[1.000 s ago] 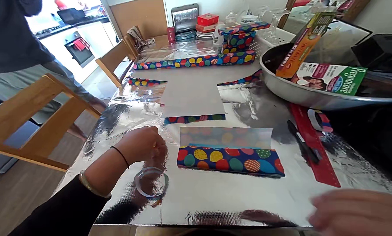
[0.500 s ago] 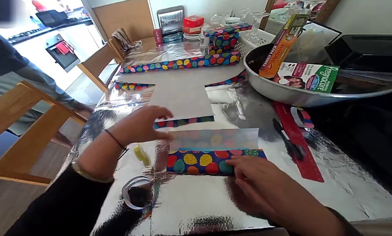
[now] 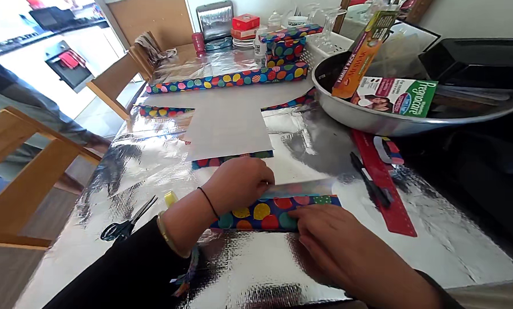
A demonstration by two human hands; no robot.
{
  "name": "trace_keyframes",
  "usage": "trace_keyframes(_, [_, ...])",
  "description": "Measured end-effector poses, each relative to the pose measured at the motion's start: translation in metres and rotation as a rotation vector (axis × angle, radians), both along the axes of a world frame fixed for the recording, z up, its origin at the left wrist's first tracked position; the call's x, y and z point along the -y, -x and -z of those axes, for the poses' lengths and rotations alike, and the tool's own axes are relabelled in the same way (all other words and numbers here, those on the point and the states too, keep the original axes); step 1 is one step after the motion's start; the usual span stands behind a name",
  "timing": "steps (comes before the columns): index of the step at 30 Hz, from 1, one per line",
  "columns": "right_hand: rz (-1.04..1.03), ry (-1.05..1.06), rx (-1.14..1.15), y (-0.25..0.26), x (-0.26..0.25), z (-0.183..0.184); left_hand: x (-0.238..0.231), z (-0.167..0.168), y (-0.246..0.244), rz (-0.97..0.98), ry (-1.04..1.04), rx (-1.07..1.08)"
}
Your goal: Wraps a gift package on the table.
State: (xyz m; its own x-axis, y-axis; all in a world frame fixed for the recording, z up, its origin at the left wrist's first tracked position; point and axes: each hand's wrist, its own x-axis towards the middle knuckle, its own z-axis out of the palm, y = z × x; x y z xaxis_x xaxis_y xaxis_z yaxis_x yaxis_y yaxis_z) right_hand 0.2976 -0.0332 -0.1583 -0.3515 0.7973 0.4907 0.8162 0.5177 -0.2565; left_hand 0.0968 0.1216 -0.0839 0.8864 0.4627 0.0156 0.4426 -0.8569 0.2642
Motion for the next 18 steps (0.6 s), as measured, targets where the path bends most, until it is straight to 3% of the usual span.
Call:
trace_keyframes(8, [-0.075, -0.019, -0.084, 0.012, 0.013, -0.008, 0.017, 0.006, 0.009, -0.015, -0.046, 0.109])
trace_keyframes(11, [-0.251, 0.155, -0.167, 0.026, 0.028, -0.015, 0.013, 0.001, 0.004, -0.054, 0.002, 0.087])
trace_keyframes(14, [-0.379, 0.338, -0.285, 0.027, 0.031, -0.012, 0.008, 0.001, 0.002, 0.028, -0.016, 0.055])
trace_keyframes(18, [-0.242, 0.261, -0.313, 0.019, 0.033, -0.015, 0.006, -0.002, -0.003, 0.123, -0.019, -0.071])
